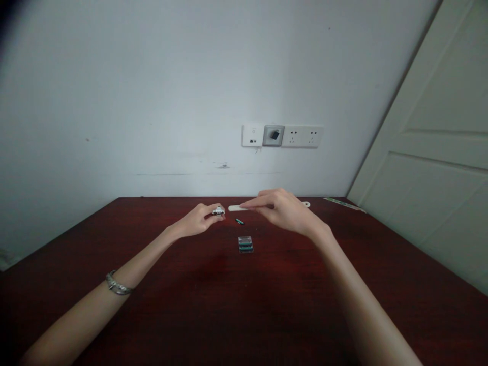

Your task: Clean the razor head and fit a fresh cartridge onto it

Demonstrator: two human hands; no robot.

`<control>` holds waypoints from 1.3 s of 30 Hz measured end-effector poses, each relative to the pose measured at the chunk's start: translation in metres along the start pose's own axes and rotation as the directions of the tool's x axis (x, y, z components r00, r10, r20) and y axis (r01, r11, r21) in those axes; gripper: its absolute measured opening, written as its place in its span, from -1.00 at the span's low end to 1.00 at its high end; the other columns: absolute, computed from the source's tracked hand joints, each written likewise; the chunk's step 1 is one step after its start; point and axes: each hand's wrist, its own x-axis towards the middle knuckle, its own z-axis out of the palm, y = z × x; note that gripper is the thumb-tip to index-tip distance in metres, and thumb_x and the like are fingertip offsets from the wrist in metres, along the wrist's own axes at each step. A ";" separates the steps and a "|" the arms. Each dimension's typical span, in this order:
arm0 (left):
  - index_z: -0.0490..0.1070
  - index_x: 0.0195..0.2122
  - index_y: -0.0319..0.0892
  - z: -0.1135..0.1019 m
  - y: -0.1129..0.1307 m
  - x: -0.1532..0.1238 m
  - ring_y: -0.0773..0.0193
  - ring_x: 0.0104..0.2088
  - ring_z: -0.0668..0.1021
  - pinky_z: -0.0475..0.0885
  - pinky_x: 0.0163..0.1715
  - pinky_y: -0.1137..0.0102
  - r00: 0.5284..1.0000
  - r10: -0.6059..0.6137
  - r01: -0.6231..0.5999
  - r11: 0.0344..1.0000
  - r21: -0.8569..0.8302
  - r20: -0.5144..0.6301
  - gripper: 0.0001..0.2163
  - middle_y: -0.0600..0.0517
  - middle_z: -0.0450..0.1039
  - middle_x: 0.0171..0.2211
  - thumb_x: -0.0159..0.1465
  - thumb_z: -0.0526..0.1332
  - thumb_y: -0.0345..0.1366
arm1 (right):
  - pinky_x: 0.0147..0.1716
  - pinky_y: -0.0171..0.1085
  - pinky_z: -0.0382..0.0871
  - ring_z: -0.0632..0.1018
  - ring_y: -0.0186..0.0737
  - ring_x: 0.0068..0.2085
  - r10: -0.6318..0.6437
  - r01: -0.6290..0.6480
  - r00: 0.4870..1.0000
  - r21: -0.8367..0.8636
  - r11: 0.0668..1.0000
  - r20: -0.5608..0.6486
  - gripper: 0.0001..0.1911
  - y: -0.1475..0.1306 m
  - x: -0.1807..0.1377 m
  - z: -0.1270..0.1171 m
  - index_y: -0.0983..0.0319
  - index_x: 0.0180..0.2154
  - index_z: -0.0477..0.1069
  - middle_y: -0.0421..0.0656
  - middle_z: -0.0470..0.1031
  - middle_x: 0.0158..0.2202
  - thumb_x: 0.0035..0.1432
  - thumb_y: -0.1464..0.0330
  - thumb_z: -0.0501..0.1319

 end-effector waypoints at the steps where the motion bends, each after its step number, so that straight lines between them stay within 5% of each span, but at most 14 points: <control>1: 0.38 -0.23 -0.22 0.000 0.000 0.000 0.41 -0.54 0.39 0.24 -0.44 0.49 1.000 -0.003 0.003 1.000 -0.002 0.000 -0.82 0.08 0.42 -0.49 0.30 0.07 -0.25 | -0.37 -0.32 0.29 0.48 -0.30 -0.38 0.003 -0.003 1.000 -0.005 1.000 -0.011 -0.71 -0.001 0.000 0.001 0.15 -0.08 0.51 -0.11 0.54 -0.32 0.22 0.40 0.09; 8: 0.39 -0.24 -0.22 0.001 -0.001 0.001 0.40 -0.51 0.40 0.26 -0.41 0.48 1.000 0.023 -0.023 1.000 0.002 0.018 -0.82 0.08 0.41 -0.47 0.30 0.06 -0.26 | -0.37 -0.32 0.27 0.47 -0.31 -0.37 -0.059 0.059 0.998 0.020 0.998 -0.036 -0.69 -0.013 0.008 0.023 0.13 -0.03 0.47 -0.11 0.51 -0.32 0.24 0.38 0.08; 17: 0.39 -0.23 -0.23 -0.005 0.001 0.000 0.37 -0.47 0.43 0.29 -0.39 0.47 0.999 0.009 -0.010 0.999 -0.033 -0.036 -0.82 0.05 0.45 -0.43 0.29 0.08 -0.25 | -0.39 -0.31 0.28 0.44 -0.30 -0.41 0.016 -0.010 0.997 0.081 0.997 -0.072 -0.72 0.004 0.002 0.010 0.17 -0.10 0.52 -0.12 0.51 -0.38 0.22 0.32 0.10; 25: 0.38 -0.33 -0.22 -0.002 0.006 0.002 0.39 -0.51 0.39 0.24 -0.44 0.49 0.999 0.006 -0.006 1.000 -0.006 0.033 -0.84 0.11 0.36 -0.52 0.29 0.06 -0.29 | -0.31 -0.30 0.31 0.47 -0.31 -0.33 -0.102 0.114 0.992 0.162 0.980 -0.078 -0.70 -0.013 0.011 0.034 0.16 -0.04 0.48 -0.11 0.50 -0.31 0.24 0.39 0.08; 34: 0.37 -0.28 -0.22 -0.004 0.002 0.001 0.42 -0.54 0.38 0.24 -0.45 0.49 1.000 0.001 -0.001 1.000 -0.007 0.013 -0.83 0.09 0.41 -0.50 0.30 0.07 -0.25 | -0.35 -0.30 0.32 0.49 -0.29 -0.36 -0.023 0.026 0.999 0.106 0.994 -0.029 -0.74 0.000 0.001 0.004 0.16 -0.13 0.53 -0.10 0.55 -0.30 0.21 0.35 0.12; 39: 0.38 -0.19 -0.22 -0.003 0.002 0.001 0.41 -0.51 0.41 0.27 -0.42 0.48 1.000 0.001 -0.001 0.999 -0.034 0.010 -0.81 0.06 0.46 -0.44 0.29 0.07 -0.25 | -0.41 -0.30 0.29 0.45 -0.31 -0.42 -0.001 0.017 0.995 0.149 0.989 -0.102 -0.72 -0.006 0.003 0.010 0.17 -0.10 0.52 -0.11 0.54 -0.36 0.21 0.32 0.11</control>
